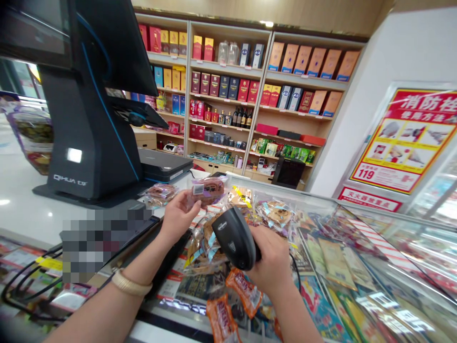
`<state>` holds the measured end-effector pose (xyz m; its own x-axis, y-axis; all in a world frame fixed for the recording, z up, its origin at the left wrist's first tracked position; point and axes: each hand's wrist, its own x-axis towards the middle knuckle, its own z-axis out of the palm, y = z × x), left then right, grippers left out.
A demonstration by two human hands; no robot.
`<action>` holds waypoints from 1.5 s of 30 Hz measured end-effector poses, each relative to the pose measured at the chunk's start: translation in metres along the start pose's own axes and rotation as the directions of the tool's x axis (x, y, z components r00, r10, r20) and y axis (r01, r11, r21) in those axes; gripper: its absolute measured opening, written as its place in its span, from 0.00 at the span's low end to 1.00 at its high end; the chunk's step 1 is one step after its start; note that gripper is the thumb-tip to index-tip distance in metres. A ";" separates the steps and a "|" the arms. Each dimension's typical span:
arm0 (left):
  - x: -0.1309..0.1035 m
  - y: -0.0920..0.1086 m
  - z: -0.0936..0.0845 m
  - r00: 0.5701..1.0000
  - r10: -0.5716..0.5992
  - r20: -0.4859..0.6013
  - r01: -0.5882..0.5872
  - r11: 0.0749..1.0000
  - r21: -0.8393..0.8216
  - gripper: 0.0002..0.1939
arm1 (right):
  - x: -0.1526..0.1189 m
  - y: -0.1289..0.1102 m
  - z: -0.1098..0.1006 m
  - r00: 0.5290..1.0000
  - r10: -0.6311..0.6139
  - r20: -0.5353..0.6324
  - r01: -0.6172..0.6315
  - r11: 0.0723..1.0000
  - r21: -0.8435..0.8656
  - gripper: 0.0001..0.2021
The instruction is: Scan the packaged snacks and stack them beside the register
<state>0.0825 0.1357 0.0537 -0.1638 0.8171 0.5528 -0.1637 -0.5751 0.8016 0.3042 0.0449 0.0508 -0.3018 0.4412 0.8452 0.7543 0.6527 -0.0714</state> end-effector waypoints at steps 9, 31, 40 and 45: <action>-0.006 0.002 -0.001 0.994 0.089 0.059 -0.103 0.946 0.306 0.10 | -0.001 -0.002 0.002 0.999 0.017 0.047 -0.014 0.997 -0.070 0.09; 0.049 -0.025 -0.048 0.643 -0.582 -0.498 0.192 0.752 -0.631 0.08 | -0.002 0.008 0.001 0.991 -0.029 -0.134 0.023 0.999 -0.042 0.05; 0.053 -0.024 -0.057 0.594 -0.699 -0.397 0.303 0.652 -0.695 0.10 | -0.002 0.011 0.003 0.991 0.017 -0.135 -0.022 0.999 -0.030 0.04; 0.038 -0.015 -0.040 0.774 -0.591 -0.225 0.489 0.785 -0.380 0.08 | -0.003 0.013 0.002 0.988 0.033 -0.153 -0.036 0.999 -0.022 0.07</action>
<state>0.0397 0.1739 0.0536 -0.2490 0.9636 -0.0974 -0.5783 -0.0673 0.8131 0.3137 0.0533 0.0462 -0.1844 0.3629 0.9134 0.7774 0.6225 -0.0904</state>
